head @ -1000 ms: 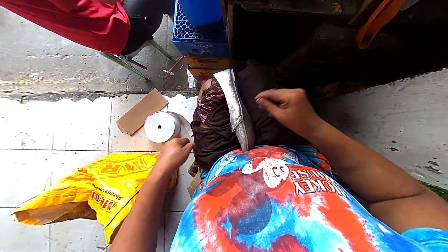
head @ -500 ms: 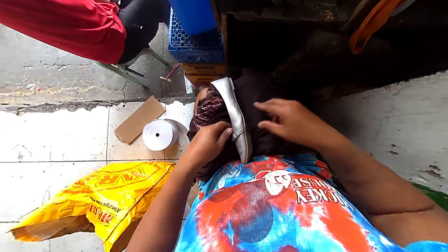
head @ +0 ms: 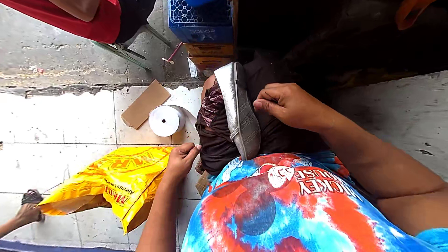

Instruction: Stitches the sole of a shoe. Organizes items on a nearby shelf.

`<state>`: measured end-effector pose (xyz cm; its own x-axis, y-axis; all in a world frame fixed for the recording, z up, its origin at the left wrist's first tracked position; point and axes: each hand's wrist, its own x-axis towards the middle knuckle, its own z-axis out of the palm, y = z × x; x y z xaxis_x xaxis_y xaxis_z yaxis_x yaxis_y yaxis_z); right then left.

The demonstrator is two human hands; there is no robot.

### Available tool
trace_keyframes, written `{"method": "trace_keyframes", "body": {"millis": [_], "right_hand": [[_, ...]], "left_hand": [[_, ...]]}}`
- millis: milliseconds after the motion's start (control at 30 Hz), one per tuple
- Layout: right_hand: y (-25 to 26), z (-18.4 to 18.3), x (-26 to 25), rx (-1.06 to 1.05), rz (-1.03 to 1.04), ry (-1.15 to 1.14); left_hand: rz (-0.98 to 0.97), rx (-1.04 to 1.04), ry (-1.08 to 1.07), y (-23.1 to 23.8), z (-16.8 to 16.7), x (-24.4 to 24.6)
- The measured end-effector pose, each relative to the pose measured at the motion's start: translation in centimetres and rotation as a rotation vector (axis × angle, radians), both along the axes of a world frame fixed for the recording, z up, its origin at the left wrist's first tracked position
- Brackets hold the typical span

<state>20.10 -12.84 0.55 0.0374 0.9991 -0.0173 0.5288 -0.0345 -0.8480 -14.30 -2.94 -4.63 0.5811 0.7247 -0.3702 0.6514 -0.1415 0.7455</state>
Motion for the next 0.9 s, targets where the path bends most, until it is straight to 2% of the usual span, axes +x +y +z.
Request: {"method": "trace_keyframes", "body": {"millis": [33, 100, 167, 200, 233, 267, 300, 333, 400, 467, 500, 600, 800, 900], "right_hand": [[0.4, 0.1, -0.2, 0.012, -0.02, 0.074], [1.0, 0.7, -0.3, 0.008, -0.069, 0.345], [1.1, 1.3, -0.1, -0.019, -0.11, 0.732], [1.1, 1.4, 0.1, -0.037, -0.104, 0.848], [1.0, 1.5, 0.3, -0.042, -0.106, 0.864], [0.8, 1.5, 0.2, -0.035, -0.123, 0.757], [0.5, 1.4, 0.1, -0.032, -0.134, 0.555], [0.2, 1.3, -0.2, -0.055, -0.114, 0.319], [-0.3, 1.0, -1.4, -0.147, -0.025, -0.044], [-0.4, 0.0, -3.0, -0.134, 0.042, -0.26], [-0.4, -0.4, -3.6, -0.096, 0.057, -0.322], [0.2, -1.5, -4.3, -0.059, 0.094, -0.358], [0.4, -2.3, -4.2, -0.086, 0.119, -0.306], [0.2, -2.2, -4.1, -0.053, 0.1, -0.304]], "left_hand": [[0.025, -0.001, -0.077, 0.1, -0.3, 0.0], [0.113, -0.105, -0.393, 0.5, -0.8, 0.4], [0.154, -0.364, -0.792, 1.3, 0.5, 1.7], [0.165, -0.473, -0.95, 1.4, 1.7, 2.8], [0.159, -0.539, -1.049, 1.3, 2.8, 4.0], [0.105, -0.55, -1.077, 1.3, 3.5, 5.1], [0.019, -0.479, -1.008, 1.4, 3.8, 5.9], [-0.062, -0.321, -0.853, 1.4, 4.0, 6.6], [-0.243, 0.084, -0.485, 1.3, 3.7, 7.6], [-0.416, 0.355, -0.211, 1.0, 3.1, 8.3], [-0.454, 0.427, -0.15, 0.9, 2.7, 8.3], [-0.494, 0.503, -0.153, 1.6, 1.8, 7.2], [-0.502, 0.458, -0.258, 2.4, 1.2, 4.4], [-0.399, 0.3, -0.275, 2.5, 0.8, 3.9]]}}
